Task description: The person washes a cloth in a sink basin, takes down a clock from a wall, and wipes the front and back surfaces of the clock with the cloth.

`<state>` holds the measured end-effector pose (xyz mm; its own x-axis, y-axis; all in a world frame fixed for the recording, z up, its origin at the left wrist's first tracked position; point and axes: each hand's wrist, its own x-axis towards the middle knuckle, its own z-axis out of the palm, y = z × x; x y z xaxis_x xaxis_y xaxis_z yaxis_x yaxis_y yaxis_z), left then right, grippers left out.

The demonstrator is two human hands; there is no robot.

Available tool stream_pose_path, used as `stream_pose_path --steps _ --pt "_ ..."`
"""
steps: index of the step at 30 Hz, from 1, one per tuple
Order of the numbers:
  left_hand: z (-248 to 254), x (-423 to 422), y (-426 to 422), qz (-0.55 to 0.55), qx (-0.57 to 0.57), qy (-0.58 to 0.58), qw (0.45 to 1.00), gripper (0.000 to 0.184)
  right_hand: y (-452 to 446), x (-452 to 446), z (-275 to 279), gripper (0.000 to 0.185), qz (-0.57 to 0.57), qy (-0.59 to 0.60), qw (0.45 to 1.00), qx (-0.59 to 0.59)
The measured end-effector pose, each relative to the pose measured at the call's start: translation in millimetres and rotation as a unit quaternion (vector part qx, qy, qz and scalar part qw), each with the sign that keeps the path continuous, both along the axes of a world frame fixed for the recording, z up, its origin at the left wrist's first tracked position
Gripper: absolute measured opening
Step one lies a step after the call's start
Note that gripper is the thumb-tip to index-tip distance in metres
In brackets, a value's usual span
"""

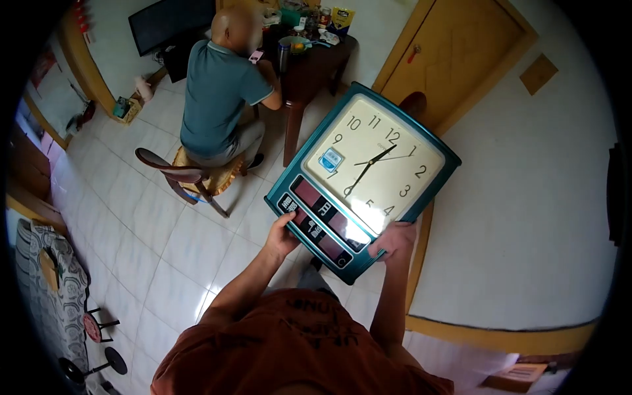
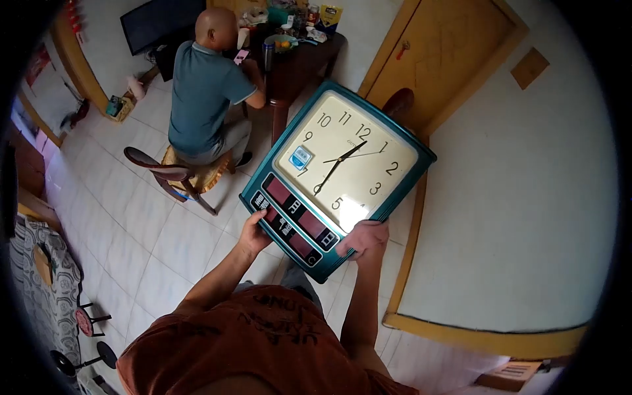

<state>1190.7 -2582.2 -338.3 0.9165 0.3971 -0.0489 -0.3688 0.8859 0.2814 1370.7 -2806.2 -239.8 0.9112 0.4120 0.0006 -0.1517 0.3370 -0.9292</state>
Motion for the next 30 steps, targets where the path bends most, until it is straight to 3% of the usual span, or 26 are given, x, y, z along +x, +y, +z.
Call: stream_pose_path --steps 2,4,5,6,8,10,11,12,14,15,16,18,19,20,22,25,28,30 --pt "-7.7 5.4 -6.6 0.007 -0.011 0.001 1.000 0.051 3.6 4.6 -5.3 0.050 -0.111 -0.172 0.961 -0.186" --pt "-11.9 13.5 -13.7 0.017 -0.004 0.002 1.000 0.056 -6.0 4.0 3.6 0.047 -0.086 -0.137 0.978 -0.135" --pt "-12.4 15.4 -19.1 0.015 0.000 -0.006 1.000 0.058 -14.0 16.8 -7.2 0.046 -0.062 -0.218 0.963 -0.146" --pt "-15.5 21.4 -22.1 0.012 0.003 -0.013 1.000 0.061 -16.4 33.4 -21.1 0.045 -0.038 -0.297 0.941 -0.157" --pt "-24.0 23.7 -25.8 0.022 0.029 -0.024 0.999 0.070 -14.5 66.4 -60.4 0.036 -0.057 -0.247 0.952 -0.173" --pt "-21.1 22.9 -30.8 0.038 0.027 -0.018 0.999 0.073 -14.6 124.8 -116.5 0.028 -0.003 -0.353 0.919 -0.174" --pt "-17.0 18.9 -32.9 0.025 0.020 -0.023 0.999 0.072 -8.8 143.3 -140.6 0.025 0.105 -0.349 0.930 0.049" --pt "-16.2 17.9 -33.0 0.016 0.023 -0.038 0.999 0.072 -12.6 140.4 -134.0 0.025 0.109 -0.348 0.930 0.045" --pt "-19.6 19.3 -31.4 0.016 0.023 -0.029 0.999 0.072 -14.9 135.9 -113.9 0.028 0.018 -0.414 0.870 -0.266" --pt "-15.4 16.6 -35.7 0.031 0.032 -0.016 0.999 0.072 -12.0 104.5 -88.4 0.033 0.017 -0.199 0.978 -0.065" --pt "-8.5 13.2 -40.0 0.037 0.034 -0.016 0.999 0.072 -15.8 92.2 -69.0 0.033 0.020 -0.199 0.978 -0.067" --pt "-15.5 13.1 -37.7 0.021 0.028 -0.017 0.999 0.069 -26.7 71.3 -36.6 0.036 0.021 -0.372 0.905 -0.207" --pt "-14.7 11.6 -40.3 0.024 0.033 -0.032 0.999 0.067 -28.7 52.8 -18.8 0.036 0.067 -0.236 0.956 -0.158" --pt "-9.4 10.3 -41.4 0.022 0.034 -0.035 0.999 0.067 -28.3 48.0 -15.1 0.036 0.065 -0.239 0.956 -0.158" --pt "-1.8 2.0 -46.2 0.008 0.042 -0.023 0.999 0.066 -28.9 37.7 -10.2 0.031 0.125 -0.051 0.985 0.110" --pt "-4.9 0.5 -46.8 0.019 0.048 -0.026 0.998 0.066 -31.3 2.3 15.6 0.022 0.102 -0.158 0.979 0.075" --pt "-1.1 -0.5 -47.1 0.032 0.057 -0.017 0.998 0.067 -6.4 91.1 -53.2 0.015 0.055 -0.218 0.974 0.004" --pt "-3.8 3.2 -43.7 0.012 0.061 -0.027 0.998 0.061 -19.3 36.5 -11.3 0.017 0.074 -0.250 0.964 0.040"
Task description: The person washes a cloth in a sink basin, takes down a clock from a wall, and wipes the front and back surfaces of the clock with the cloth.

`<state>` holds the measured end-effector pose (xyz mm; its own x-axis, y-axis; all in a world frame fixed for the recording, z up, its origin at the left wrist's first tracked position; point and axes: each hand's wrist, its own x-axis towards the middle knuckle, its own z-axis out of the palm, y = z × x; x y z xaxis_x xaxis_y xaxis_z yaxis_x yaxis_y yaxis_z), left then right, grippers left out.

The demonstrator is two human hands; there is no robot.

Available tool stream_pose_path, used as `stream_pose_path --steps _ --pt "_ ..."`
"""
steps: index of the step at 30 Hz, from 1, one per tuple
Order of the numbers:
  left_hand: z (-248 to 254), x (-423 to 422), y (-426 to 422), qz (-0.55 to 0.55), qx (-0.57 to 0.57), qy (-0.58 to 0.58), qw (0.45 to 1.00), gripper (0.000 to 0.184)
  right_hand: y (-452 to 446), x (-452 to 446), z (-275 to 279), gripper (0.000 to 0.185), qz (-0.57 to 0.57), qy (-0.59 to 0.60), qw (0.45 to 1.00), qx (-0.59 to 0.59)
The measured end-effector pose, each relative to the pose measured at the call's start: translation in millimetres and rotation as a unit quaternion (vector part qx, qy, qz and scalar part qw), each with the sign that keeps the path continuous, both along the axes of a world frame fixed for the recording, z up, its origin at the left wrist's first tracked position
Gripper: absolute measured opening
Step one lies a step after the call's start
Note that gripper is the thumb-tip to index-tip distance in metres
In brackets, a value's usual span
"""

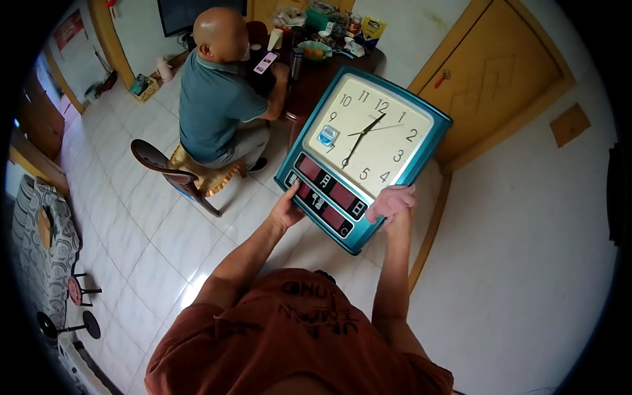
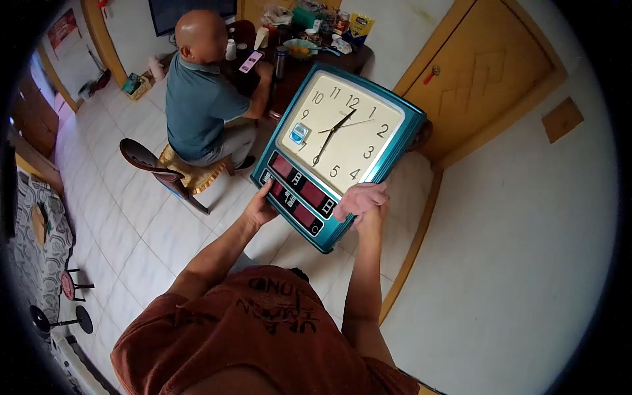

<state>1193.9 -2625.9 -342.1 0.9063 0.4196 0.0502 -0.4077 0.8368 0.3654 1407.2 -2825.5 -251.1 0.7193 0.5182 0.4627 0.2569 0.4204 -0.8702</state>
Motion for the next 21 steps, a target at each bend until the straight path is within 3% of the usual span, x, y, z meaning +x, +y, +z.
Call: stream_pose_path --steps 2,4,5,6,9,10,11,12,14,15,16,18,20,21 --pt "-4.3 9.3 -0.9 0.001 0.005 -0.011 1.000 0.065 -6.8 -30.0 26.3 0.018 0.026 -0.032 0.999 0.035" --pt "-9.8 17.5 -0.5 -0.002 0.009 -0.021 1.000 0.069 -5.7 -34.0 36.3 0.019 0.053 0.054 0.993 0.089" --pt "-7.2 18.4 -6.7 0.001 0.004 -0.031 1.000 0.072 -12.0 -37.0 42.3 0.007 0.079 0.044 0.993 0.078" --pt "-6.1 19.3 -11.3 0.004 -0.004 -0.040 0.999 0.075 -14.3 -38.1 44.2 0.007 0.079 0.044 0.993 0.078" --pt "2.6 26.8 -20.8 0.023 0.003 -0.020 1.000 0.088 -11.8 -62.0 57.6 0.021 0.060 -0.108 0.989 0.086" --pt "5.7 29.4 -20.8 0.015 -0.016 -0.033 0.999 0.093 -15.9 -62.9 56.9 0.024 0.074 -0.210 0.975 0.002" --pt "9.9 35.6 -22.1 0.028 -0.028 0.009 0.999 0.099 -20.1 -79.3 71.1 0.028 0.017 -0.283 0.959 0.020" --pt "-10.2 47.5 -6.1 0.026 -0.088 -0.013 0.996 0.091 -15.6 -102.3 78.7 0.033 -0.040 -0.354 0.934 0.040" --pt "-25.9 48.1 10.8 -0.009 -0.074 -0.001 0.997 0.094 -6.8 -136.3 56.1 0.036 -0.088 -0.330 0.940 0.008" --pt "4.0 30.2 1.7 -0.060 -0.103 0.024 0.993 0.099 -5.9 -157.7 60.4 0.035 -0.111 -0.348 0.931 -0.005" --pt "27.9 21.7 -13.6 -0.031 -0.110 0.023 0.993 0.086 -8.5 -178.1 74.6 0.036 -0.133 -0.366 0.921 -0.018" --pt "25.9 27.2 -18.0 0.094 0.122 -0.020 0.988 0.063 -8.3 -210.6 92.0 0.038 -0.164 -0.413 0.896 -0.023" --pt "42.7 -4.3 -35.2 0.163 0.241 -0.030 0.956 0.063 -25.7 -253.9 103.1 0.033 -0.251 -0.512 0.821 -0.017" --pt "55.9 -25.0 -45.5 0.204 0.302 -0.029 0.931 0.063 -30.6 -273.0 104.3 0.033 -0.258 -0.501 0.826 -0.018"
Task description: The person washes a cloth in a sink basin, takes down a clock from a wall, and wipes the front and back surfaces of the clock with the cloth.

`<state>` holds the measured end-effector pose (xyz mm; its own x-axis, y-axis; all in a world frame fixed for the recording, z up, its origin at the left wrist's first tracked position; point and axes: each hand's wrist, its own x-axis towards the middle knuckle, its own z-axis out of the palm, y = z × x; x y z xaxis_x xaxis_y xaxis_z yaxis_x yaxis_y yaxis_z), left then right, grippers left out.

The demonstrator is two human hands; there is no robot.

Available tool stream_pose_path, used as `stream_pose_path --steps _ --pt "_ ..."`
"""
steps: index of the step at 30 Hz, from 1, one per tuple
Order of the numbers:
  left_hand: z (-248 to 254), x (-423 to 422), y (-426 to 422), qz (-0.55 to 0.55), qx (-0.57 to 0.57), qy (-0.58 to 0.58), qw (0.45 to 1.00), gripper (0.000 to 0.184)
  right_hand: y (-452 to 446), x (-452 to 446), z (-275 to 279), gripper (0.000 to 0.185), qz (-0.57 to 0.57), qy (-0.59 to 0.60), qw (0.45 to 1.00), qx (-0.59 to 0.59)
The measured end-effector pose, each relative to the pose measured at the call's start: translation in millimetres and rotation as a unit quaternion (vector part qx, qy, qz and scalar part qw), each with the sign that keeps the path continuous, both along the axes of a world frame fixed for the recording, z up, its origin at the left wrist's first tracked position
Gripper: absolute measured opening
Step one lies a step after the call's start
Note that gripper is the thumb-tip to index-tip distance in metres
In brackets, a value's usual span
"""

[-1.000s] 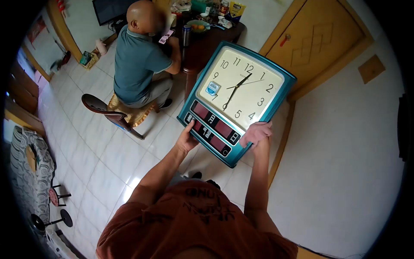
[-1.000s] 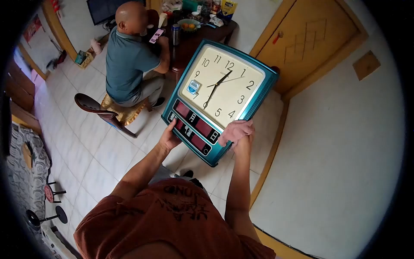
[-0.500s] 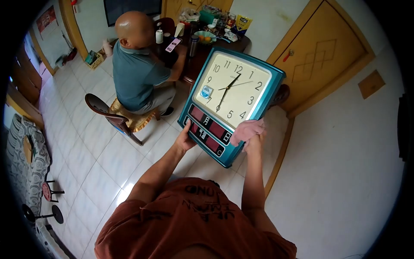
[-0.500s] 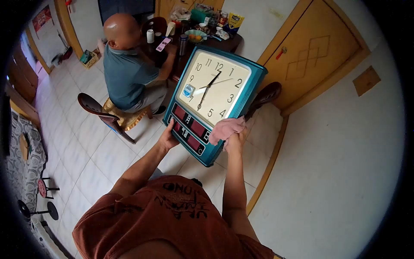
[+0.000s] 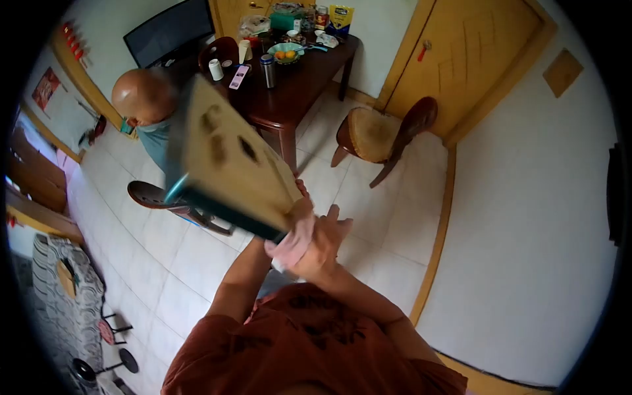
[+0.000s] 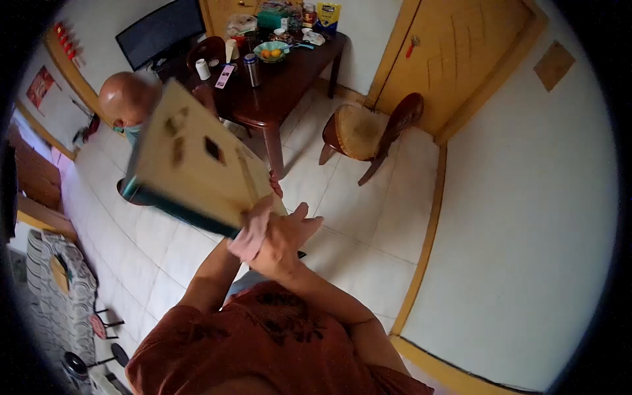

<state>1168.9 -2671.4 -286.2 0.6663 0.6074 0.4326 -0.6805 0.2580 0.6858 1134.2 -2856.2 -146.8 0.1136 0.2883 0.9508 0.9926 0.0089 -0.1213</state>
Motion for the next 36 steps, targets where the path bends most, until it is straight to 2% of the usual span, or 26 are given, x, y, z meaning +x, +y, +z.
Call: stream_pose_path --steps 2,3,4,5,6,8,9,11,13,18,19,20,24,27,29,31,33,36 --pt "28.4 -47.3 -24.6 0.107 0.155 0.009 0.982 0.064 -5.9 -41.1 -8.2 0.027 0.009 -0.017 0.999 0.042" --pt "38.5 -79.2 -43.9 0.193 0.264 0.022 0.945 0.064 -20.5 -74.3 -24.0 0.025 0.013 -0.028 0.997 0.064" --pt "54.4 -89.0 -52.4 0.312 0.395 0.055 0.862 0.064 -15.8 -69.9 -23.4 0.024 0.026 -0.037 0.996 0.081" --pt "64.6 -89.9 -58.9 0.428 0.501 0.093 0.747 0.064 -7.2 -51.5 -18.0 0.024 0.031 -0.027 0.996 0.083" --pt "68.8 -101.8 -74.1 0.522 0.569 0.118 0.624 0.064 -13.2 -55.1 -23.9 0.024 0.079 -0.032 0.992 0.091" --pt "71.2 -112.7 -92.9 0.628 0.623 0.157 0.439 0.065 -6.6 -60.2 -36.5 0.027 0.149 -0.030 0.984 0.087" --pt "70.7 -109.0 -98.9 0.660 0.632 0.175 0.367 0.065 8.2 -45.2 -44.7 0.027 0.158 -0.021 0.983 0.090" --pt "66.5 -115.5 -119.5 0.696 0.628 0.195 0.289 0.065 5.8 -45.0 -52.9 0.037 0.189 -0.042 0.981 0.011" --pt "66.8 -116.9 -122.4 0.715 0.619 0.211 0.250 0.066 11.1 -45.3 -51.6 0.034 0.199 -0.052 0.979 0.008" --pt "70.8 -112.8 -120.0 0.734 0.613 0.220 0.193 0.067 30.4 -35.9 -52.6 0.031 0.215 -0.077 0.973 -0.017" --pt "69.0 -114.1 -128.1 0.738 0.601 0.224 0.208 0.067 31.2 -34.5 -51.8 0.028 0.220 -0.084 0.972 -0.014" --pt "68.9 -107.9 -122.2 0.750 0.589 0.254 0.161 0.067 32.1 -34.0 -50.0 0.026 0.226 -0.090 0.970 -0.012" --pt "80.2 -96.5 -107.7 0.780 0.577 0.210 0.125 0.068 37.7 -34.7 -52.0 0.027 0.235 -0.076 0.969 -0.017" --pt "82.7 -89.0 -100.5 0.802 0.563 0.180 0.085 0.068 41.3 -38.5 -39.2 0.021 0.226 -0.063 0.972 -0.003" --pt "84.4 -85.3 -97.8 0.814 0.551 0.170 0.066 0.069 42.7 -41.3 -27.8 0.015 0.176 -0.031 0.983 0.044" --pt "85.0 -82.2 -91.3 0.824 0.542 0.161 0.048 0.069 52.8 -39.8 -35.3 0.018 0.192 -0.019 0.980 0.046" --pt "86.5 -80.6 -88.0 0.832 0.533 0.153 0.035 0.070 50.3 -42.5 -20.5 0.020 0.178 -0.007 0.983 0.050" --pt "88.6 -79.0 -84.4 0.840 0.521 0.151 0.009 0.070 68.4 -40.9 -37.5 0.021 0.170 -0.028 0.979 0.109"
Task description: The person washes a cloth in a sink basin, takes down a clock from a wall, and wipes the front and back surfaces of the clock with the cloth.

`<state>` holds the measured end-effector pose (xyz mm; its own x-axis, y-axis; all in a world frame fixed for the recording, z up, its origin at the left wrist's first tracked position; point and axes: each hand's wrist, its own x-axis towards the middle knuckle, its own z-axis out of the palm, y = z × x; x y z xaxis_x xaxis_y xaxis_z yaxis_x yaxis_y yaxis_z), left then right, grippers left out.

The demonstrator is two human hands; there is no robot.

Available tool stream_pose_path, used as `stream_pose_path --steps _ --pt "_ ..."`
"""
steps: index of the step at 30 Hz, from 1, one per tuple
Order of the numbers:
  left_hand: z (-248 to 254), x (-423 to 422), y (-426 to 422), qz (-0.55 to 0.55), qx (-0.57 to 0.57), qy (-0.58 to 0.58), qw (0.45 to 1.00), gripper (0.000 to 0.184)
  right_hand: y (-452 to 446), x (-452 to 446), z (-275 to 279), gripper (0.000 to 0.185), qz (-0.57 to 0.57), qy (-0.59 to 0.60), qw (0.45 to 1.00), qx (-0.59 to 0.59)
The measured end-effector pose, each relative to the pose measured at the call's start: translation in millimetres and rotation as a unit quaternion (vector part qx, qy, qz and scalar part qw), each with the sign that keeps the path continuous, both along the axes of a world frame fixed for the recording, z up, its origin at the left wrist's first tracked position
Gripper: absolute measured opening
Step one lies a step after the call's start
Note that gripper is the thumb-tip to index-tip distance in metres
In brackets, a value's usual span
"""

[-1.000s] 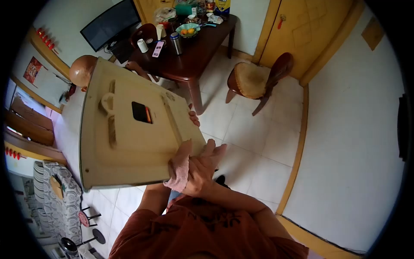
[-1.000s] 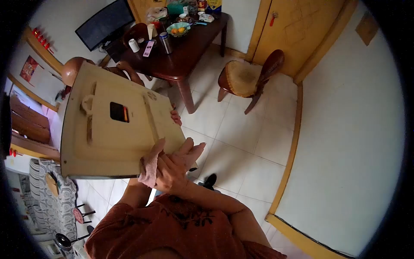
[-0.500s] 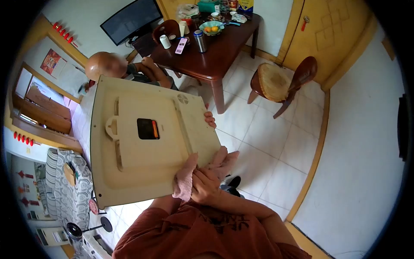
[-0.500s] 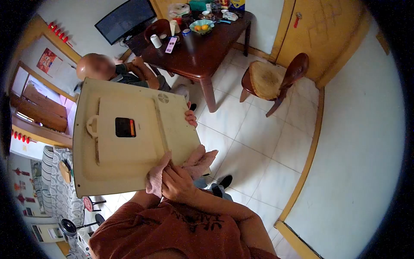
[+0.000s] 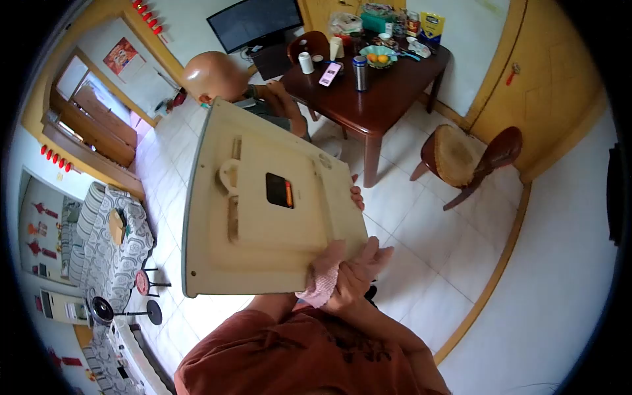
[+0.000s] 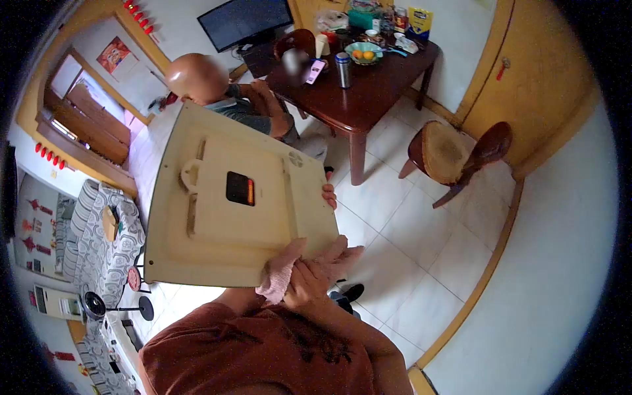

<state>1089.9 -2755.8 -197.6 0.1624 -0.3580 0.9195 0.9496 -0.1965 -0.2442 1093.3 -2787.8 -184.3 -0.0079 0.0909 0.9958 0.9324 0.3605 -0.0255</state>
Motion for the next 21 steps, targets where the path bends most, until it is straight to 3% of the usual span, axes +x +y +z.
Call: stream_pose_path --steps 1,2,8,12,16,21 --pt "1.1 0.6 0.6 0.007 0.005 -0.003 1.000 0.070 3.3 1.1 -0.3 0.022 -0.018 -0.005 0.999 0.034" --pt "2.7 2.0 0.6 0.012 0.009 -0.006 1.000 0.071 -1.6 2.1 1.3 0.023 0.011 0.002 1.000 -0.027" --pt "9.7 8.5 1.2 0.025 0.009 -0.023 0.999 0.067 -9.8 11.0 5.2 0.024 -0.003 -0.012 0.995 -0.099" --pt "13.0 10.1 1.2 0.026 0.001 -0.027 0.999 0.064 -15.2 12.9 21.1 0.024 -0.014 0.034 0.994 -0.104" --pt "13.4 15.0 2.8 0.029 -0.008 -0.030 0.999 0.062 -12.3 24.3 -2.1 0.024 0.016 -0.006 0.992 -0.126" --pt "17.5 19.0 3.4 0.026 -0.020 -0.034 0.999 0.059 -15.7 27.7 11.0 0.022 0.015 -0.035 0.993 -0.111"
